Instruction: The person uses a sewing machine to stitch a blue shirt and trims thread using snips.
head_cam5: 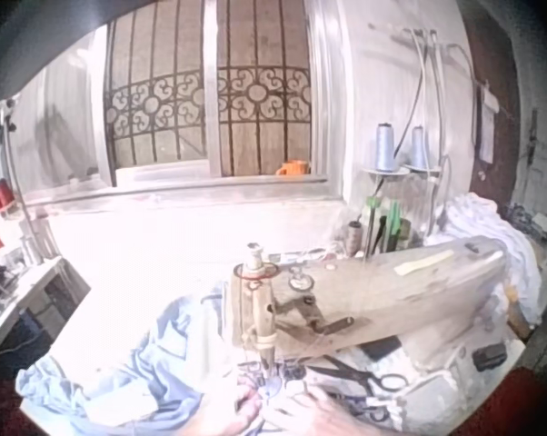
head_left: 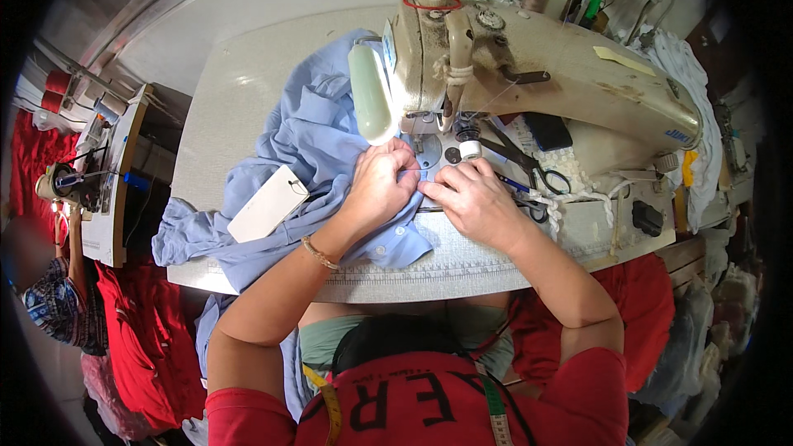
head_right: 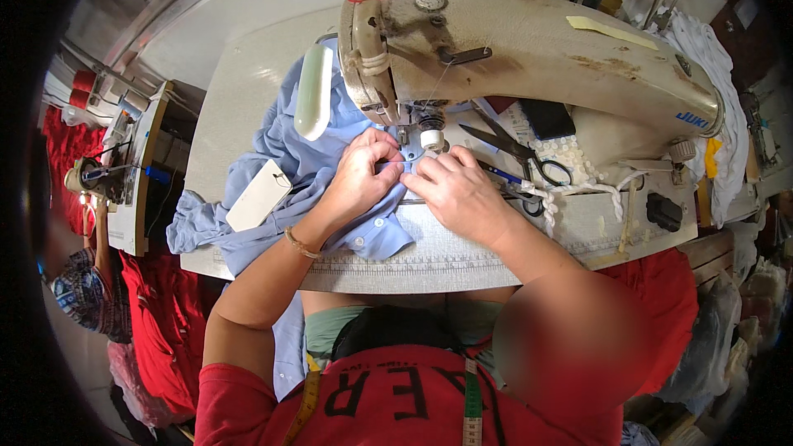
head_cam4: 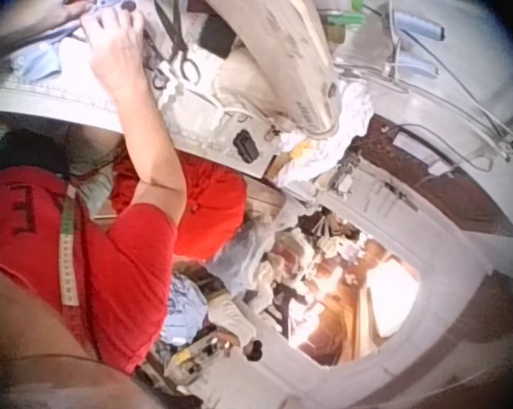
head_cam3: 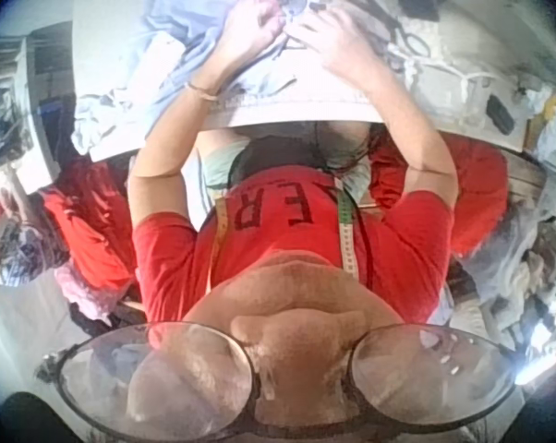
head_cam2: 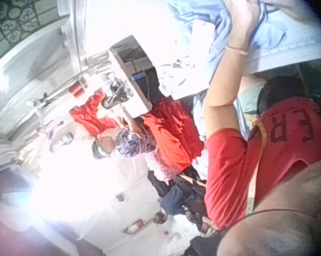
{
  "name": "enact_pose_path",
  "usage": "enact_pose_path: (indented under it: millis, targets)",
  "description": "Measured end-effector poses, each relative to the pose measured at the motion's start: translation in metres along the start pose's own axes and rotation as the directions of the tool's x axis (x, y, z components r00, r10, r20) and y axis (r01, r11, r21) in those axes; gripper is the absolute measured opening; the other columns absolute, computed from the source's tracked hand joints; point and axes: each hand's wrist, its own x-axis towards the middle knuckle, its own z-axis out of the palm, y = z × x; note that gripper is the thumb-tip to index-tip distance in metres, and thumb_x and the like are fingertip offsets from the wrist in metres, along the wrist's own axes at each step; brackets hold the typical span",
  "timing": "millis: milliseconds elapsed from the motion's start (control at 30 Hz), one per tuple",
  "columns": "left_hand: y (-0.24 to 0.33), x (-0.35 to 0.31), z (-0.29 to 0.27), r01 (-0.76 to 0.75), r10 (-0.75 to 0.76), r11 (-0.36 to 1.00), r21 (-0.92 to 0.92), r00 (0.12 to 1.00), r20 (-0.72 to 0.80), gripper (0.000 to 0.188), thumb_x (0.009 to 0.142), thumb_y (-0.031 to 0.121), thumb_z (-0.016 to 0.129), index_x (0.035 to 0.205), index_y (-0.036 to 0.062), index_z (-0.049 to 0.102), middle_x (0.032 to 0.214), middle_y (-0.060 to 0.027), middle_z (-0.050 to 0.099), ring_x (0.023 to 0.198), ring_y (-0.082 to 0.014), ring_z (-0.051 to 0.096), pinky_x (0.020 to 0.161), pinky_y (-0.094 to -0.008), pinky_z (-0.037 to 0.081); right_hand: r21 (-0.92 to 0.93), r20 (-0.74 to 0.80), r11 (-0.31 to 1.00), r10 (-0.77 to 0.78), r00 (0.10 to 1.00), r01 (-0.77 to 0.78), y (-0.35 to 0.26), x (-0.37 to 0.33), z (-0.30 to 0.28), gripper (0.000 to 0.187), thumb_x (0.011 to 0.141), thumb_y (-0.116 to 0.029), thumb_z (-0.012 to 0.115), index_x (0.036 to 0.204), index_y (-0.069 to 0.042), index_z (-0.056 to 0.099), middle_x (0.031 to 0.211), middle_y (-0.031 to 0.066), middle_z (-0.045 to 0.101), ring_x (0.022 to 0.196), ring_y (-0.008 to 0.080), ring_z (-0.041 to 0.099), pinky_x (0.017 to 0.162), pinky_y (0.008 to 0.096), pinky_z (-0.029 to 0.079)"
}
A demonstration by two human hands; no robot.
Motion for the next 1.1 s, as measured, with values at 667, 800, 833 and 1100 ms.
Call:
enact_pose_path:
  millis: [667,800,833,1100]
  targets:
    - [-0.007,0.012,-0.005,0.099,-0.095,0.994,-0.043,0.991,0.09,0.007,0.074,0.005,0.064,0.076,-0.0012,0.062,0.098,-0.0141,0.057,0.093,-0.0255,0.056,0.083,-0.0322,0.045,0.047,0.017,0.995,0.091,0.996,-0.091,-0.001,0.001,0.004,0.029,0.076,-0.004,0.057,0.104,-0.008,0.064,0.113,0.0077,0.059,0.105,0.0225,0.054,0.097,0.0448,0.032]
    - [-0.008,0.02,-0.004,0.174,-0.17,0.983,-0.056,0.983,0.065,0.009,0.075,0.007,0.063,0.077,-0.002,0.063,0.096,-0.0155,0.058,0.091,-0.0265,0.058,0.081,-0.0338,0.046,-0.039,-0.021,0.994,0.097,0.995,-0.098,0.003,0.003,0.006,0.032,0.077,-0.005,0.056,0.107,-0.01,0.066,0.111,0.0084,0.059,0.105,0.0245,0.052,0.098,0.0474,0.031]
    - [-0.007,0.022,-0.004,0.202,-0.199,0.978,-0.05,0.978,0.059,0.01,0.075,0.007,0.063,0.077,-0.0024,0.063,0.094,-0.0159,0.059,0.089,-0.0265,0.058,0.08,-0.034,0.046,-0.047,-0.024,0.993,0.108,0.994,-0.109,0.003,0.003,0.006,0.033,0.077,-0.004,0.055,0.108,-0.01,0.066,0.111,0.0087,0.059,0.105,0.0251,0.052,0.099,0.0482,0.03]
    - [-0.015,0.034,-0.004,0.174,-0.174,0.985,-0.018,0.985,0.018,0.015,0.078,0.011,0.06,0.075,-0.0042,0.063,0.07,-0.0169,0.062,0.065,-0.0237,0.059,0.065,-0.0353,0.047,-0.068,0.051,0.981,0.184,0.982,-0.18,0.008,0.005,0.009,0.047,0.077,0.0,0.054,0.12,-0.018,0.06,0.119,0.0079,0.05,0.077,0.0258,0.061,0.102,0.0584,0.026]
